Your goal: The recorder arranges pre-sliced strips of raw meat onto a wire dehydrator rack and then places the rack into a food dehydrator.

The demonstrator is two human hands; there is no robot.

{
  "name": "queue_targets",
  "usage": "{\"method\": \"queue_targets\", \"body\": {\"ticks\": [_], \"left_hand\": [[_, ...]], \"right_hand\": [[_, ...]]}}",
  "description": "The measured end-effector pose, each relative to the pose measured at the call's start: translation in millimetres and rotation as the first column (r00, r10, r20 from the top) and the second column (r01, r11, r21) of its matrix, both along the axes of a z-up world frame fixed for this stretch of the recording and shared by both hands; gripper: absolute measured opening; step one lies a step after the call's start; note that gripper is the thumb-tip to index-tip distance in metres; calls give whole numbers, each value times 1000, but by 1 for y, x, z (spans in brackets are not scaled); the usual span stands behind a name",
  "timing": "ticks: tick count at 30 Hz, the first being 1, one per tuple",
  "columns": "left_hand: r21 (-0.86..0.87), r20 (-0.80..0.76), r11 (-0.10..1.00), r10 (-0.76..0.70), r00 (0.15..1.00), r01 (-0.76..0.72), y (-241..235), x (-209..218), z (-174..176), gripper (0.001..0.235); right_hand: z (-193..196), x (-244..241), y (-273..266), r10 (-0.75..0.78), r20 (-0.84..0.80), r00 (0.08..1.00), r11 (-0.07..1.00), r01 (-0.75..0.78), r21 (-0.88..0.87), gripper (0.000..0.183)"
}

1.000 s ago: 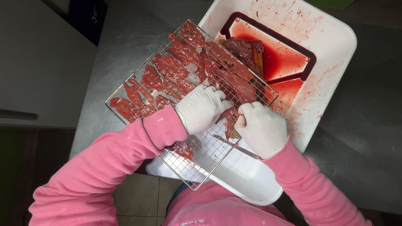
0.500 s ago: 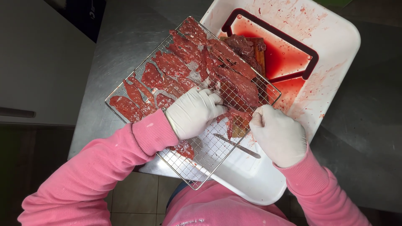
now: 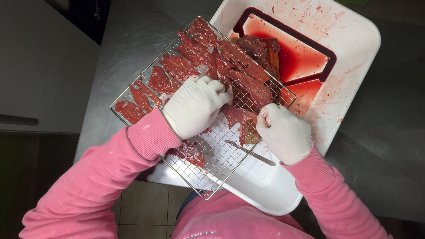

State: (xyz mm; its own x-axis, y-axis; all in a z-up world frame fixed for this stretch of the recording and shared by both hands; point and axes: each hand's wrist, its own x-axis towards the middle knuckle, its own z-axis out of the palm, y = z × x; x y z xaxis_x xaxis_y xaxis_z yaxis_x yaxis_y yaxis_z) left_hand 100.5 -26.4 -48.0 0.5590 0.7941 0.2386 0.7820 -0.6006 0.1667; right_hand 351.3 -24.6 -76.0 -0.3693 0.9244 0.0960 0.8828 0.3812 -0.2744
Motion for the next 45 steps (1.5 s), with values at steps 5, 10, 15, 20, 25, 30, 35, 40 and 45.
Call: {"method": "queue_targets", "body": {"ticks": [5, 10, 15, 20, 25, 30, 35, 40, 45], "left_hand": [[57, -59, 997, -54, 997, 57, -29, 0, -9, 30], [42, -33, 994, -103, 994, 104, -42, 0, -7, 32], [95, 3, 994, 53, 999, -53, -42, -32, 27, 27], [130, 65, 970, 198, 978, -205, -61, -74, 54, 21], [156, 111, 923, 338, 935, -352, -79, -94, 45, 16], [99, 77, 948, 295, 952, -302, -73, -80, 24, 19], [-8, 79, 976, 216, 973, -216, -44, -70, 3, 21], [52, 55, 991, 124, 991, -126, -1, -65, -14, 18], [64, -23, 986, 157, 987, -155, 34, -65, -25, 15]], "right_hand": [[11, 0, -3, 6, -10, 1000, 1000, -6, -20, 16], [20, -8, -26, 185, -111, 976, 982, -186, 3, 28], [12, -16, -36, 217, -63, 974, 976, -216, 20, 22], [4, -19, -35, 175, 26, 984, 982, -177, 72, 15], [10, -15, -23, 146, 74, 986, 957, -160, 240, 17], [17, -11, -18, 105, 98, 990, 941, -131, 314, 10], [20, -1, -21, 118, -8, 993, 949, -111, 294, 15], [19, 21, -21, 91, -24, 996, 962, -82, 261, 19], [22, 30, -25, 25, -14, 1000, 979, -21, 201, 20]]}}
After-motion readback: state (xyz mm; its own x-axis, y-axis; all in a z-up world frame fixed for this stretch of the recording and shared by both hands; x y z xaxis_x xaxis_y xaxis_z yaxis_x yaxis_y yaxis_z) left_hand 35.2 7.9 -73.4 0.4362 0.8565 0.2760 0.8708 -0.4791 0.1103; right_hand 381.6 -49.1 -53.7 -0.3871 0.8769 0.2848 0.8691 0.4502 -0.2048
